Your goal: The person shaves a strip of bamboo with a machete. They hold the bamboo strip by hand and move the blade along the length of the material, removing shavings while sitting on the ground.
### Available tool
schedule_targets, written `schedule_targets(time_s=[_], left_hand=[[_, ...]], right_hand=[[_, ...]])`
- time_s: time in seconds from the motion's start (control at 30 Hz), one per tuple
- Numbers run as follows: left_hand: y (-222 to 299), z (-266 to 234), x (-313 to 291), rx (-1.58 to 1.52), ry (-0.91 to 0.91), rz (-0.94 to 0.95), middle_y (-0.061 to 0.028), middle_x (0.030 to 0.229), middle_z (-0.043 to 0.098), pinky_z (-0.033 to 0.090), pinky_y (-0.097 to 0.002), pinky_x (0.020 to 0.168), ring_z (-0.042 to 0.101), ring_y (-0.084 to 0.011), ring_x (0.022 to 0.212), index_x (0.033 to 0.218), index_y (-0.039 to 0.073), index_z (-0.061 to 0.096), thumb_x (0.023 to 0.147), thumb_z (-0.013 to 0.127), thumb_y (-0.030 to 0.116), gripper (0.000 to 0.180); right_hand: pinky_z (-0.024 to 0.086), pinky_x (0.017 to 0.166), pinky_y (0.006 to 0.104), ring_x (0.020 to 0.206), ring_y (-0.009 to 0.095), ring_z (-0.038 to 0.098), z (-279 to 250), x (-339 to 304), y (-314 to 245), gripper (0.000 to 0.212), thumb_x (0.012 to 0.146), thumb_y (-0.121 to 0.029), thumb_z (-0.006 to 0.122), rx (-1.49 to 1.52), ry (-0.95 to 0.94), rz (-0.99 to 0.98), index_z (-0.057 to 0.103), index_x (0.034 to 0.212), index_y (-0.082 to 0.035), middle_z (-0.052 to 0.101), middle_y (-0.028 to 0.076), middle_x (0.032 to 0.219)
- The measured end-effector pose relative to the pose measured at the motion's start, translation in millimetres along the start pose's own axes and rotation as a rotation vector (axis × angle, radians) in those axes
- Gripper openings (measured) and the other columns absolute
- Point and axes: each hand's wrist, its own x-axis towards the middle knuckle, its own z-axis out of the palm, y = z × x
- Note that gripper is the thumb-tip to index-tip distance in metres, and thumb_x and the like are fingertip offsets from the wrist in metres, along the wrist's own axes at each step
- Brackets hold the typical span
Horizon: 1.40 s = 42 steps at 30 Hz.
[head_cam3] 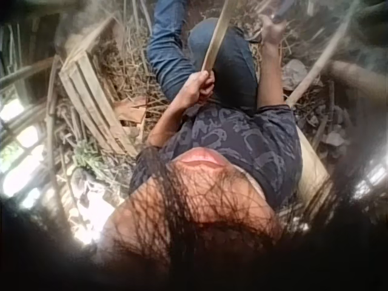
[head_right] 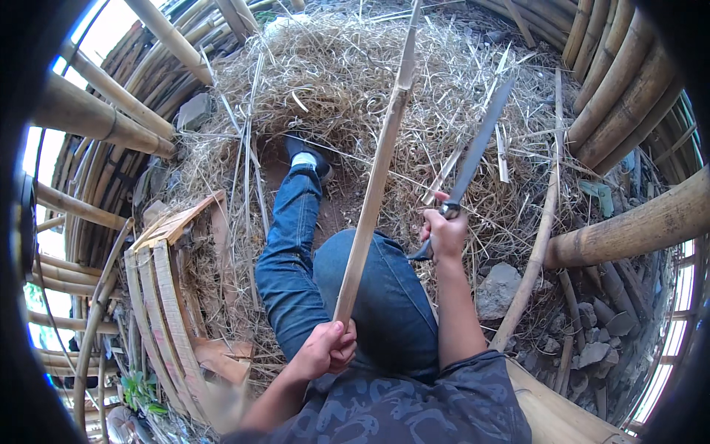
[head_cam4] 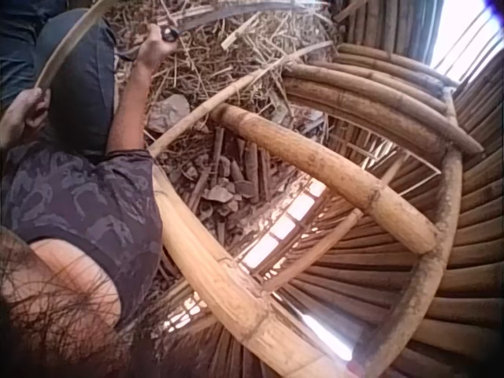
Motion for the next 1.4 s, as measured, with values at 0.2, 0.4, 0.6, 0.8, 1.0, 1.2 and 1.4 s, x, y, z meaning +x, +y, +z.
schedule_targets(time_s=[0.2, 0.4, 0.6, 0.8, 1.0, 1.2, 1.4], left_hand=[[22, 13, -23, 0.675, 0.346, 0.253, 0.0024, 0.060, 0.041, 0.032, -0.0251, 0.047, 0.036, -0.0075, 0.051, 0.082, 0.004, 0.047, 0.101, 0.038, 0.022, 0.027], [34, 23, -35, 1.098, 0.556, 0.318, -0.0125, 0.055, 0.044, 0.036, -0.0361, 0.049, 0.045, -0.0231, 0.049, 0.084, 0.000, 0.050, 0.095, 0.047, 0.015, 0.019], [42, 16, -32, 1.173, 0.667, 0.336, -0.0171, 0.057, 0.047, 0.036, -0.0417, 0.050, 0.050, -0.0350, 0.051, 0.084, 0.001, 0.049, 0.094, 0.049, 0.014, 0.017], [39, -22, -12, 1.291, 0.813, 0.300, -0.0249, 0.069, 0.054, 0.039, -0.0467, 0.059, 0.052, -0.0470, 0.069, 0.089, -0.001, 0.051, 0.095, 0.048, 0.018, 0.021], [36, -62, 27, 1.166, 0.787, 0.248, -0.0290, 0.078, 0.057, 0.040, -0.0512, 0.066, 0.054, -0.0485, 0.079, 0.087, -0.003, 0.052, 0.096, 0.046, 0.021, 0.026], [22, -86, 60, 1.272, 0.804, 0.206, -0.0308, 0.076, 0.058, 0.043, -0.0527, 0.065, 0.056, -0.0486, 0.076, 0.085, -0.005, 0.054, 0.098, 0.043, 0.021, 0.031], [3, -85, 64, 1.271, 0.814, 0.219, -0.0305, 0.070, 0.058, 0.044, -0.0549, 0.060, 0.058, -0.0485, 0.070, 0.085, -0.004, 0.052, 0.097, 0.044, 0.017, 0.026]], right_hand=[[0.040, 0.036, 0.0247, 0.038, 0.010, 0.048, -32, -18, -27, 0.025, 0.081, 0.000, 0.057, -0.122, -0.007, -0.126, 0.055, 0.105, 0.002, 0.050, 0.002, 0.056], [0.040, 0.036, 0.0232, 0.040, 0.009, 0.048, -16, -47, -76, 0.015, 0.078, 0.003, 0.056, -0.214, -0.178, -0.240, 0.056, 0.094, 0.002, 0.051, 0.001, 0.058], [0.043, 0.052, 0.0289, 0.054, 0.011, 0.054, 1, -28, -91, 0.012, 0.072, -0.001, 0.062, -0.816, -0.531, -0.516, 0.057, 0.082, 0.003, 0.058, 0.006, 0.062], [0.047, 0.059, 0.0344, 0.058, 0.026, 0.060, 22, 4, -59, 0.019, 0.069, -0.005, 0.067, -1.020, -0.760, -0.521, 0.057, 0.083, 0.002, 0.060, 0.014, 0.065], [0.048, 0.060, 0.0336, 0.058, 0.021, 0.060, 50, 33, -29, 0.022, 0.068, -0.007, 0.068, -1.063, -0.936, -0.470, 0.058, 0.085, 0.002, 0.061, 0.014, 0.066], [0.052, 0.078, 0.0416, 0.087, 0.036, 0.065, 56, 54, 30, 0.035, 0.067, -0.016, 0.070, -1.279, -0.988, -0.313, 0.064, 0.100, -0.005, 0.068, 0.018, 0.090], [0.052, 0.076, 0.0443, 0.081, 0.037, 0.066, 49, 61, 38, 0.024, 0.065, -0.024, 0.068, -1.504, -0.885, -0.340, 0.069, 0.081, -0.006, 0.068, 0.019, 0.080]])
